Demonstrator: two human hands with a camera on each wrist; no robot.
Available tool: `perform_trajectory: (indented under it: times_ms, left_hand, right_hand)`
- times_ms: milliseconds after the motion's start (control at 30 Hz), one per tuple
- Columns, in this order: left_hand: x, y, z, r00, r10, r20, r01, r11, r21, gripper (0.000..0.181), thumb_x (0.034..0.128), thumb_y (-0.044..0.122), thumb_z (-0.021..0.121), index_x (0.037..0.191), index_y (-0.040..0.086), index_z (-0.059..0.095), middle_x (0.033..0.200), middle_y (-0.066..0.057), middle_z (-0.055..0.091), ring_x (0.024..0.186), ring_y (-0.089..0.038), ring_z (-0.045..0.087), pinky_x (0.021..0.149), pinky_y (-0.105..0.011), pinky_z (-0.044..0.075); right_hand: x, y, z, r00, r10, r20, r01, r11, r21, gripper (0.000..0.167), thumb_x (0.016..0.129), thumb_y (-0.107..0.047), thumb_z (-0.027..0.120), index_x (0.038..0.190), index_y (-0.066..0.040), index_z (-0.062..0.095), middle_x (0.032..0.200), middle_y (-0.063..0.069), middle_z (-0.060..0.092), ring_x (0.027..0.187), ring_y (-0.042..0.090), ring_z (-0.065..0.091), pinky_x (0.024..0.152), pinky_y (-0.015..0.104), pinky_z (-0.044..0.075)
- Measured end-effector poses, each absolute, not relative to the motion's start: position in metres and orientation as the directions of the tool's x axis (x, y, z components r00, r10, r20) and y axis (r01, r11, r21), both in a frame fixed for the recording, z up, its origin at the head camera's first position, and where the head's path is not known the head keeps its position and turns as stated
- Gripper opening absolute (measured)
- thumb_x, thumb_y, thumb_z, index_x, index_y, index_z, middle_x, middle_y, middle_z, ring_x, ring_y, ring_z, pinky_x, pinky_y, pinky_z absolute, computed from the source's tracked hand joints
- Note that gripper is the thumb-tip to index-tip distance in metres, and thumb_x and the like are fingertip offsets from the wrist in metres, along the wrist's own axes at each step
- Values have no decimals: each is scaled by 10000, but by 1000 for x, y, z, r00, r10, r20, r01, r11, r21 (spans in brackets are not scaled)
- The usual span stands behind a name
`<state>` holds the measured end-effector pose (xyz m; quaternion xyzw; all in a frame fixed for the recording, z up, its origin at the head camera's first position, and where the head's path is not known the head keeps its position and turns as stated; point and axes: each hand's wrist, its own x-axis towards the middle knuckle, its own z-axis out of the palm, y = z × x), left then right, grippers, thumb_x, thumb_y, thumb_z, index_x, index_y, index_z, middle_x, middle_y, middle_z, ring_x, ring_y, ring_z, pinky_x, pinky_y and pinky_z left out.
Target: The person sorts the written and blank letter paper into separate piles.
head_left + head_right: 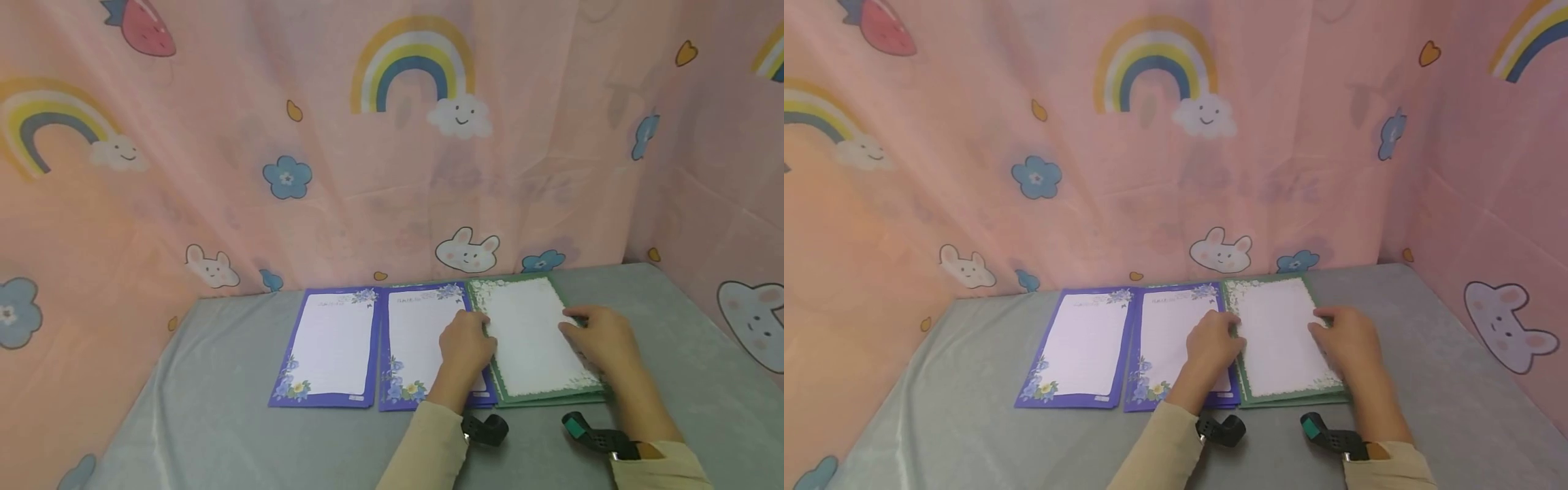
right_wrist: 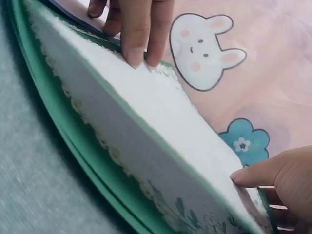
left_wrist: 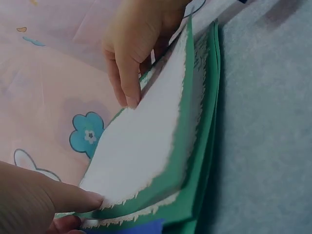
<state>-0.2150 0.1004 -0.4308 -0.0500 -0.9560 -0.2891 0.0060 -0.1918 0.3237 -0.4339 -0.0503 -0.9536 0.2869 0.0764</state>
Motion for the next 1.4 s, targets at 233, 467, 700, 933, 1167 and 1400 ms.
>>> perform_trajectory:
  times_ms: [233, 467, 700, 933, 1167, 1400]
  left_hand:
    - [-214, 99, -432, -995, 87, 53, 102, 832, 545, 296, 835, 245, 801, 1128, 216, 774, 1034, -3, 695, 887, -161, 649, 796, -326, 530]
    - [-213, 92, -430, -990, 107, 90, 138, 836, 532, 277, 860, 251, 786, 1135, 226, 773, 1070, 19, 727, 988, -153, 682, 837, -306, 548]
    - [-209, 69, -422, -982, 142, 126, 188, 808, 558, 246, 931, 296, 715, 1156, 212, 767, 1110, 13, 731, 1043, -168, 688, 845, -330, 562]
    - [-212, 25, -409, -985, 100, 142, 167, 769, 617, 257, 945, 296, 698, 1174, 195, 755, 1142, -2, 747, 1046, -202, 696, 810, -355, 560]
    - [-210, -21, -406, -990, 47, 133, 121, 765, 633, 276, 929, 262, 713, 1172, 138, 755, 1175, -64, 750, 794, -169, 654, 650, -291, 501]
    - [-205, -54, -417, -992, 7, 125, 84, 773, 629, 305, 895, 213, 748, 1183, 116, 743, 1201, -113, 735, 987, -280, 705, 853, -444, 569]
  right_hand:
    - [-192, 318, -434, -980, 159, 123, 73, 853, -517, 409, 912, -239, 690, 1188, 63, 689, 1169, 352, 658, 1053, 550, 595, 777, 598, 502]
    - [-194, 318, -432, -979, 182, 91, 114, 862, -494, 452, 915, -285, 690, 1202, 65, 680, 1238, 369, 625, 1090, 570, 574, 759, 587, 512]
    - [-194, 307, -421, -972, 199, 121, 113, 857, -503, 478, 978, -350, 610, 1236, 48, 669, 1184, 347, 661, 1002, 524, 628, 597, 457, 515]
    - [-197, 269, -402, -983, 113, 147, 0, 791, -612, 496, 1000, -402, 601, 1235, 26, 686, 1147, 302, 700, 946, 412, 682, 590, 300, 485]
    - [-197, 232, -399, -1000, 3, 26, -16, 699, -715, 521, 996, -444, 603, 1312, -34, 659, 1289, 257, 662, 1026, 359, 704, 643, 287, 528]
    - [-195, 214, -407, -997, -62, -34, -15, 656, -754, 512, 1001, -393, 610, 1342, -12, 618, 1348, 266, 628, 1116, 400, 691, 734, 356, 610]
